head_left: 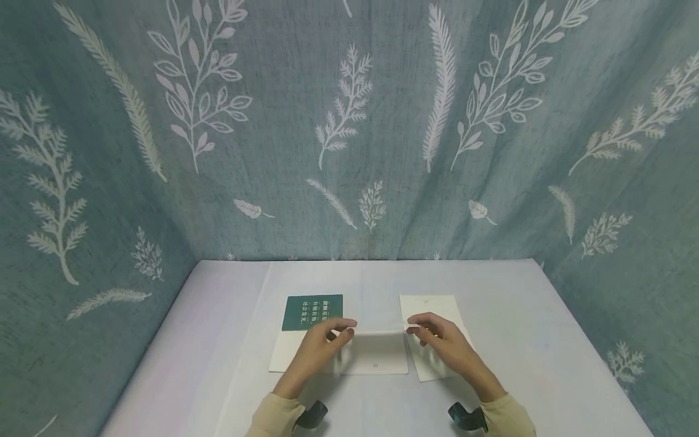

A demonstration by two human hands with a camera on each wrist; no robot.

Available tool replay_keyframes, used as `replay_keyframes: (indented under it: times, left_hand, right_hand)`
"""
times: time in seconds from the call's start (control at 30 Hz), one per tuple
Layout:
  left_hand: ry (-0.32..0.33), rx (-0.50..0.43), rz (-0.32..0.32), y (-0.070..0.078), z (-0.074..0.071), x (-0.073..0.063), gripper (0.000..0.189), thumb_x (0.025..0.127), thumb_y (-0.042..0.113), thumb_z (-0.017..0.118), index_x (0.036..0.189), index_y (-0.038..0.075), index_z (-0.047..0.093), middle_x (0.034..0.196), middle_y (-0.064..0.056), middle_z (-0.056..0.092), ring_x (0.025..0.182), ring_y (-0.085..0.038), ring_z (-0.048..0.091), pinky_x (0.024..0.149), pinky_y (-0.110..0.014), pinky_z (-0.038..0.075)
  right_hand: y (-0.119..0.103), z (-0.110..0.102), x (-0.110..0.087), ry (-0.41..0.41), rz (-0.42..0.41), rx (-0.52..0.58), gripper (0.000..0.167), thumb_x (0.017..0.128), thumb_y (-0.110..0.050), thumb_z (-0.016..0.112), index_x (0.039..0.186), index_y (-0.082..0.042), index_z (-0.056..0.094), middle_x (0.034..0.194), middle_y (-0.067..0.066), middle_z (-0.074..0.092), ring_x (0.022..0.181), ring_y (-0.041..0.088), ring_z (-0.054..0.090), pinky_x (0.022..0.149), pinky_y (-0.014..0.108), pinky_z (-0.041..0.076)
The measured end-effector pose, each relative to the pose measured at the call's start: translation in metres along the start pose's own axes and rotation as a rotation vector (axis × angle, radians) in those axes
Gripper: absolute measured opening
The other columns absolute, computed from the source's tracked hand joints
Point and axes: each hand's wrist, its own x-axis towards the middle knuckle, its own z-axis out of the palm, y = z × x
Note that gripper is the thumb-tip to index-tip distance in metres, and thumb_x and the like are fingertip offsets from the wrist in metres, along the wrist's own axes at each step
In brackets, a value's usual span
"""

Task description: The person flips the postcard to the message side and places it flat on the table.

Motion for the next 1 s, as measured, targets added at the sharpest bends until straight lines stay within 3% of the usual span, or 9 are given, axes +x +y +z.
replay_keyframes:
  times: [0.13, 0.33, 0.6, 0.77, 1.0]
  left_hand:
    - [-0.014, -0.013, 0.014, 0.000, -0.001, -0.004, 0.026, 0.099, 0.022, 0.065, 0.123, 0.015, 0.072, 0.109, -0.006, 0.070, 0.081, -0.011, 0.061, 0.067, -0.027, 0.051]
    - [-0.010, 0.010, 0.028, 0.001, -0.006, -0.006, 0.026, 0.097, 0.015, 0.066, 0.123, 0.018, 0.072, 0.109, -0.001, 0.069, 0.084, -0.012, 0.062, 0.071, -0.027, 0.052]
    - [0.055, 0.067, 0.047, 0.003, -0.008, -0.010, 0.025, 0.101, 0.012, 0.057, 0.119, 0.022, 0.073, 0.119, 0.007, 0.069, 0.090, -0.009, 0.059, 0.076, -0.028, 0.051]
    - [0.094, 0.140, 0.093, 0.006, -0.006, -0.012, 0.024, 0.102, 0.013, 0.057, 0.119, 0.020, 0.072, 0.114, 0.008, 0.070, 0.079, -0.005, 0.056, 0.069, -0.025, 0.051]
    - [0.111, 0.219, 0.128, 0.011, -0.005, -0.015, 0.023, 0.098, 0.022, 0.068, 0.120, 0.019, 0.071, 0.097, 0.011, 0.067, 0.069, -0.001, 0.052, 0.062, -0.023, 0.048]
  right_hand:
    - [0.001, 0.000, -0.003, 0.010, 0.025, -0.038, 0.027, 0.106, -0.013, 0.052, 0.130, -0.008, 0.064, 0.119, 0.014, 0.066, 0.088, 0.022, 0.063, 0.076, 0.037, 0.050]
    - [-0.001, 0.002, -0.003, 0.024, 0.080, -0.044, 0.031, 0.105, -0.008, 0.045, 0.127, -0.013, 0.067, 0.115, 0.008, 0.065, 0.086, 0.019, 0.062, 0.073, 0.036, 0.049]
    - [-0.006, 0.008, -0.010, 0.054, -0.002, -0.108, 0.025, 0.104, -0.029, 0.058, 0.126, -0.020, 0.067, 0.116, -0.001, 0.068, 0.092, 0.015, 0.064, 0.078, 0.034, 0.052]
    - [-0.008, 0.011, -0.013, 0.101, -0.098, -0.154, 0.026, 0.101, -0.025, 0.064, 0.127, -0.020, 0.067, 0.121, -0.005, 0.069, 0.096, 0.011, 0.063, 0.080, 0.030, 0.052]
    - [-0.010, 0.014, -0.014, 0.134, -0.166, -0.233, 0.029, 0.099, -0.022, 0.068, 0.127, -0.017, 0.068, 0.111, -0.008, 0.070, 0.090, 0.007, 0.062, 0.074, 0.027, 0.052]
